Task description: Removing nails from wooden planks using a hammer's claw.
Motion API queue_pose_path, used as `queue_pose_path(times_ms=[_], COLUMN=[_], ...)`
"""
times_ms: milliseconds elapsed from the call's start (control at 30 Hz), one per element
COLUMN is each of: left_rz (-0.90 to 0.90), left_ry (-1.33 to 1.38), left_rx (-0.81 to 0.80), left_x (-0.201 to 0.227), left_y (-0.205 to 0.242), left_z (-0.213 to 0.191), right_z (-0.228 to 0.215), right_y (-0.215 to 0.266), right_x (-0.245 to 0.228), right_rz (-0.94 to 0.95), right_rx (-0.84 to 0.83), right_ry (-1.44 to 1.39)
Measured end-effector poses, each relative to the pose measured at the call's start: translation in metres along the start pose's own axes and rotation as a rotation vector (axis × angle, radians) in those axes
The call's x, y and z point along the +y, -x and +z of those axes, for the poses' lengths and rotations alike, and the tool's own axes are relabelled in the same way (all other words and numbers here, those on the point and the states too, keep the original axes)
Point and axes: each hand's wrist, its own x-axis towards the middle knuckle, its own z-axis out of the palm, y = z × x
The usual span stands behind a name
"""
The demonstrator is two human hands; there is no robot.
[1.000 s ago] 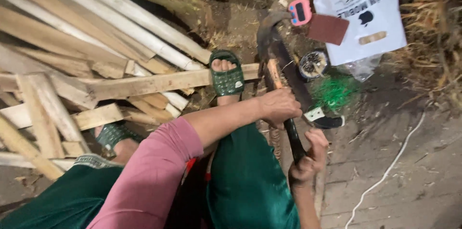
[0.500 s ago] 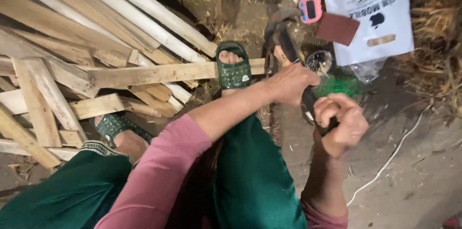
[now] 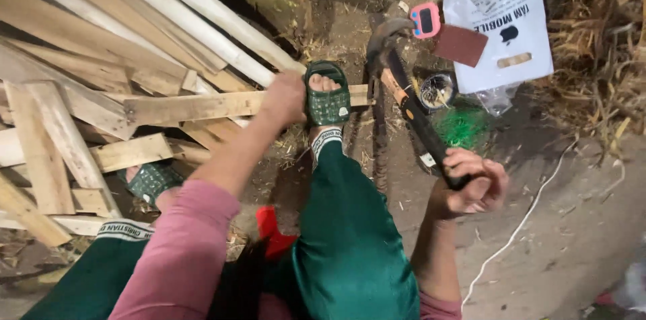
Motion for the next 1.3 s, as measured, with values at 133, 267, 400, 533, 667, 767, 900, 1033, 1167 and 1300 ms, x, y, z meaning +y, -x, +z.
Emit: queue_pose_path(times_ms=[133,267,400,533,667,767,900,1033,1167,1300], left_rz=[0.066,0.073,0.013,-0.041,-0.097,-0.095,-0.066,-0.047,-0.026,-0.024], left_ry=[0.088,0.028,0.035,0.064,0.173,0.101,0.075,0.044,0.029,0.076], left_rx=[0.094,-0.134,-0.117,-0.050,0.096,0.171,0.208,0.159,0.050,0.048], left_x=[0.003,0.007,0.004,0.009,0.019,0.020,0.021,0.024,0.023,0.022], left_y=[-0.005,-0.003,-0.003,0.001,0.004,0.001,0.003,0.004,-0.004,-0.002], left_z=[-0.007,-0.027,-0.031,-0.033,0.010,0.030,0.021,0.014,0.061,0.066], right_z=[0.026,0.061,0.093,0.073,-0.001,0.000,-0.012,0.008,0.020,0.051], right_y=[-0.034,-0.077,-0.127,-0.156,-0.099,-0.104,-0.057,-0.001,0.007,-0.036], right_x=[-0.002,0.003,0.038,0.062,0.046,-0.012,0.032,0.139,0.179,0.138], right_rz=[0.251,0.502,0.545,0.241,0.519,0.862,1.216,1.348,1.177,1.200], right_rx=[-0.061,-0.027,-0.029,-0.474,-0.818,-1.338,-1.470,-1.136,-1.036,-1.002], right_ry=[0.087,0.149,0.197,0.606,0.635,0.498,0.597,0.417,0.235,0.182])
